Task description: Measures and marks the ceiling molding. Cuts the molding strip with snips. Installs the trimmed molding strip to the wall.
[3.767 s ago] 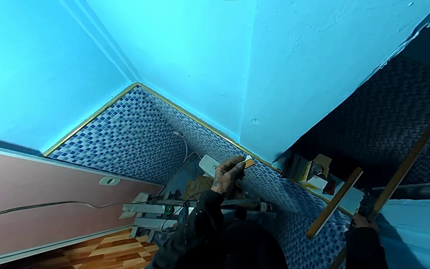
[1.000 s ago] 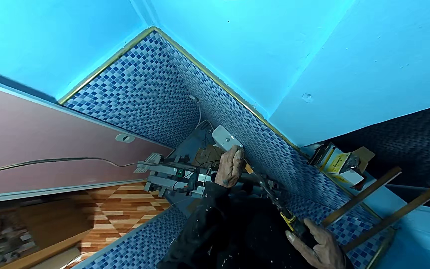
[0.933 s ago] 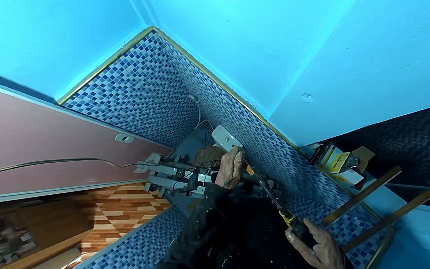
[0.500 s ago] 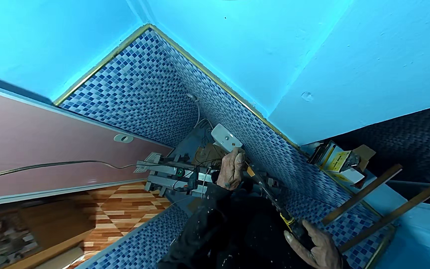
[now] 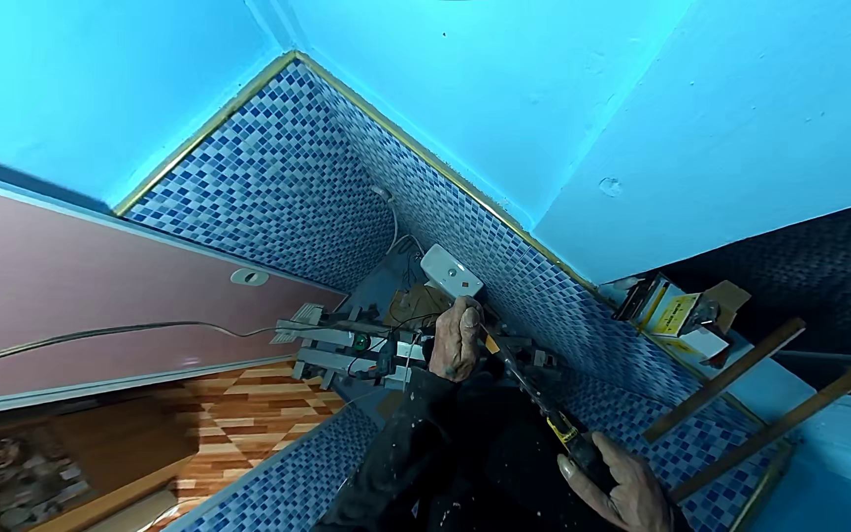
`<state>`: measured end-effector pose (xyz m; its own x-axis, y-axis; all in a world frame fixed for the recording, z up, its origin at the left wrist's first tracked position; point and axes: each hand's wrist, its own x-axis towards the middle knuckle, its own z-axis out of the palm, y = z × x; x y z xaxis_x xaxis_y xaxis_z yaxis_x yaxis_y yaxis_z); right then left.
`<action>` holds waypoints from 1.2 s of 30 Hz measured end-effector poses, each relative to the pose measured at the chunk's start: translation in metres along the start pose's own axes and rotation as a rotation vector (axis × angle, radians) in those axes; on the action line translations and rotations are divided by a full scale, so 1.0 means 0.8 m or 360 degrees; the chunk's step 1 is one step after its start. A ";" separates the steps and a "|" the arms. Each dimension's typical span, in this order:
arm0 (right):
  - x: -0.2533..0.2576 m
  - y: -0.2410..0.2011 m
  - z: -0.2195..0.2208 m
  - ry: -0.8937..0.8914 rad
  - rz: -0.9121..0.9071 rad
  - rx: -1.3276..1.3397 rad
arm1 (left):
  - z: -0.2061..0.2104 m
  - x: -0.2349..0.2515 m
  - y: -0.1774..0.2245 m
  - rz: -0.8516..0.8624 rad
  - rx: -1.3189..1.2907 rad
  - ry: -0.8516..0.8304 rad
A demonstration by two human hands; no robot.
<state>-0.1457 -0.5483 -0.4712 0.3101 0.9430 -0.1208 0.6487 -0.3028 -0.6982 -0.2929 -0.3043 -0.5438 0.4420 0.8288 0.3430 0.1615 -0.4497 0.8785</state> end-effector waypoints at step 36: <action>0.011 0.009 0.004 0.0175 -0.0362 -0.0361 | 0.004 -0.005 0.012 -0.0824 -0.1658 0.0625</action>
<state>-0.1407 -0.5413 -0.4797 0.2051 0.9730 0.1056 0.8442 -0.1213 -0.5222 -0.2900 -0.3130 -0.5381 0.2102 0.9555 -0.2068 -0.6229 0.2939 0.7250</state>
